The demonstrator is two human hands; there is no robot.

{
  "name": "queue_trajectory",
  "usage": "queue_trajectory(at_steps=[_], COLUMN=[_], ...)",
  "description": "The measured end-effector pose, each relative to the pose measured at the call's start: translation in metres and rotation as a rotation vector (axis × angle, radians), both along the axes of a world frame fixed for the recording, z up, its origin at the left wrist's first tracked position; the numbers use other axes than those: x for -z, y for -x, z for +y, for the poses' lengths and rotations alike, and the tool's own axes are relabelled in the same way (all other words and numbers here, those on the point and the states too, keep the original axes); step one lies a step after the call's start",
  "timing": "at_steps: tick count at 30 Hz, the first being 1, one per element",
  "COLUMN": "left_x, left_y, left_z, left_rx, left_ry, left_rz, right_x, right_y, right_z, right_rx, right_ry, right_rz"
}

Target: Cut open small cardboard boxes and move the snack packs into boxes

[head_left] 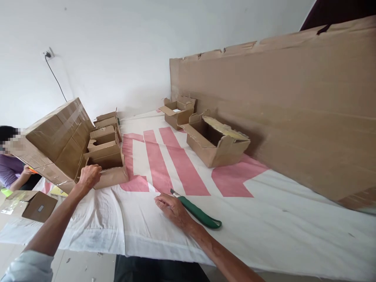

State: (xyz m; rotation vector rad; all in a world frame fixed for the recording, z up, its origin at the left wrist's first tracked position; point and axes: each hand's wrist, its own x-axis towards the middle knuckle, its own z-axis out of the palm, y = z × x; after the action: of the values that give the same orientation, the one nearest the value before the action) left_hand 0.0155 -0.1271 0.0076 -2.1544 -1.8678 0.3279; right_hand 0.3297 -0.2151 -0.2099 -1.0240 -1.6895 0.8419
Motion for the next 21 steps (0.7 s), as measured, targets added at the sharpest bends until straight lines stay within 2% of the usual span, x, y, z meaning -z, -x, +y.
queue_trajectory(at_steps=[5,9,15,18,21], left_x=[0.004,0.006,0.004,-0.002,-0.006], left_y=[0.014,0.019,0.021,0.023,0.021], left_z=[0.041,0.056,0.047,0.038,0.025], left_rx=[-0.026,-0.054,-0.068,-0.057,-0.033], left_ry=[-0.046,-0.078,-0.084,-0.103,-0.155], left_rz=[-0.004,-0.013,-0.033,-0.052,-0.07], right_x=[0.003,0.003,0.006,0.001,-0.006], right_y=[0.0,-0.001,0.002,-0.001,-0.016], right_z=[0.001,0.0,-0.002,-0.005,-0.011], right_rx=[0.005,-0.005,-0.006,-0.015,0.046], right_ry=[-0.009,-0.018,-0.053,-0.09,-0.187], right_rz=[0.004,-0.034,-0.058,-0.113,-0.202])
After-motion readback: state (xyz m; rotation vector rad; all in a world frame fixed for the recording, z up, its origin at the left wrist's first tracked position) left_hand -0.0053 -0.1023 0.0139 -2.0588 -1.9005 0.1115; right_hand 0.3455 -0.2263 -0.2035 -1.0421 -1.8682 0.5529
